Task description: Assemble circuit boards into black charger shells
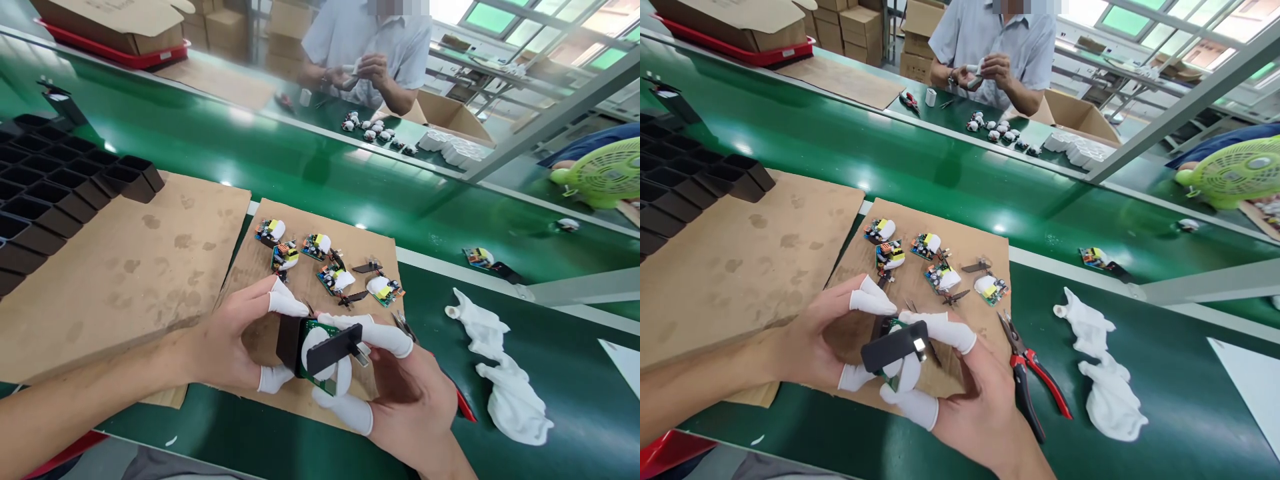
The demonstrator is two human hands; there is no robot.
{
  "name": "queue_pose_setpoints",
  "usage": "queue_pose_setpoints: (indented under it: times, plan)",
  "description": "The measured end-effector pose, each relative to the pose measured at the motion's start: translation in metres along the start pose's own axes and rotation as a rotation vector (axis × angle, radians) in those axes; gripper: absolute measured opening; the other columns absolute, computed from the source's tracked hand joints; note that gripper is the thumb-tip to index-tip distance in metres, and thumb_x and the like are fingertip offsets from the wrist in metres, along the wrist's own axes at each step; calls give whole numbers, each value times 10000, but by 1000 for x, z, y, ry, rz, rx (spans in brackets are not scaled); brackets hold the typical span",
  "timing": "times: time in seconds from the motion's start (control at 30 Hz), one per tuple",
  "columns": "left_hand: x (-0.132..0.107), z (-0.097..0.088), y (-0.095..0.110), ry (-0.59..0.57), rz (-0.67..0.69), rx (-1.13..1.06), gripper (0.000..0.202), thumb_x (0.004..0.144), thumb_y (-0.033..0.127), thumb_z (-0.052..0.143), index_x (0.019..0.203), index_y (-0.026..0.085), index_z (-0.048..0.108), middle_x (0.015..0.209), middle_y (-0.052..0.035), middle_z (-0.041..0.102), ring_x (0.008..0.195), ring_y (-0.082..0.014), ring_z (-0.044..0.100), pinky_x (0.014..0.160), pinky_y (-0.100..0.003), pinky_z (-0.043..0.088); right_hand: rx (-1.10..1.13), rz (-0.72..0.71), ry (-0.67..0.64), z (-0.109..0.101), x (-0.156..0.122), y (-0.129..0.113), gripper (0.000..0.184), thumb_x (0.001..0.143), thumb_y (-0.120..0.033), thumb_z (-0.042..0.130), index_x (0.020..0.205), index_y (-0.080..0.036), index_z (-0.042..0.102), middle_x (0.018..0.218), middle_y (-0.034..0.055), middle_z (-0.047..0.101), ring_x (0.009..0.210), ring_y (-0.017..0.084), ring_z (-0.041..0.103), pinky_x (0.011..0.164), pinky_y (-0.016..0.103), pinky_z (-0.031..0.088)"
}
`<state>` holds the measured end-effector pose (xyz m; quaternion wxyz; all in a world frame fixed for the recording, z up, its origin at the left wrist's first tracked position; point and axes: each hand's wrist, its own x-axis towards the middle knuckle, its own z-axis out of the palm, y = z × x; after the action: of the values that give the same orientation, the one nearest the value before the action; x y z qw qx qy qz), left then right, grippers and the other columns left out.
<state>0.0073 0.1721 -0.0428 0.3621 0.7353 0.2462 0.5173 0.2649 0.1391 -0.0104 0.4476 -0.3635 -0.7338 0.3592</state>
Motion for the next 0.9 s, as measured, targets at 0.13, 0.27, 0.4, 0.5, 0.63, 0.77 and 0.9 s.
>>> queue_pose_setpoints:
  times: [0.13, 0.27, 0.4, 0.5, 0.63, 0.77, 0.9]
  plan:
    - [0, 0, -1, -2, 15, 0, 592, 766, 166, 945, 1311, 219, 718, 1065, -89, 774, 882, -235, 720, 740, -347, 617, -35, -28, -2, -1, 1, -1, 762, 792, -253, 1073, 1467, -338, 732, 1313, 91, 858, 1122, 343, 859, 1039, 465, 719]
    - [-1, 1, -2, -3, -10, -8, 604, 785, 155, 942, 1339, 228, 714, 1089, -88, 775, 929, -237, 737, 784, -344, 622, -18, -7, -43, -2, 2, -1, 779, 792, -245, 1073, 1487, -333, 731, 1349, 105, 853, 1177, 359, 851, 1085, 487, 703]
    - [-3, 2, -3, -16, -9, -21, 647, 761, 163, 964, 1351, 230, 706, 1110, -93, 776, 942, -240, 745, 805, -345, 626, 7, 14, -62, -3, 5, -1, 754, 791, -277, 1076, 1470, -318, 752, 1346, 110, 859, 1163, 362, 857, 1071, 481, 708]
    - [-4, 2, -5, -35, -13, -4, 617, 770, 157, 945, 1333, 226, 702, 1093, -84, 766, 931, -234, 747, 803, -339, 632, -5, 38, -98, -3, 7, -1, 744, 818, -302, 1060, 1487, -321, 736, 1354, 110, 847, 1162, 346, 851, 1067, 460, 702]
    - [-5, 1, -5, -51, -54, 18, 596, 756, 179, 952, 1300, 222, 711, 1078, -73, 756, 924, -233, 744, 800, -341, 633, -32, 45, -115, -3, 8, 1, 764, 817, -271, 1058, 1490, -330, 703, 1273, 87, 845, 1049, 292, 837, 1007, 415, 695]
    - [-5, 3, -3, -64, -141, -21, 539, 741, 131, 904, 1239, 215, 715, 1059, -66, 733, 909, -227, 738, 784, -343, 634, -6, 85, -111, 0, 11, 5, 673, 845, -342, 1042, 1432, -304, 716, 1272, 100, 825, 1084, 290, 817, 1034, 434, 680]
    - [-4, 6, -2, -72, -228, -121, 453, 721, 145, 903, 1132, 217, 726, 1028, -69, 729, 897, -248, 736, 750, -368, 657, 45, 148, -71, 6, 15, 8, 699, 811, -405, 1063, 1420, -308, 734, 1287, 88, 824, 1166, 294, 805, 1069, 418, 670]
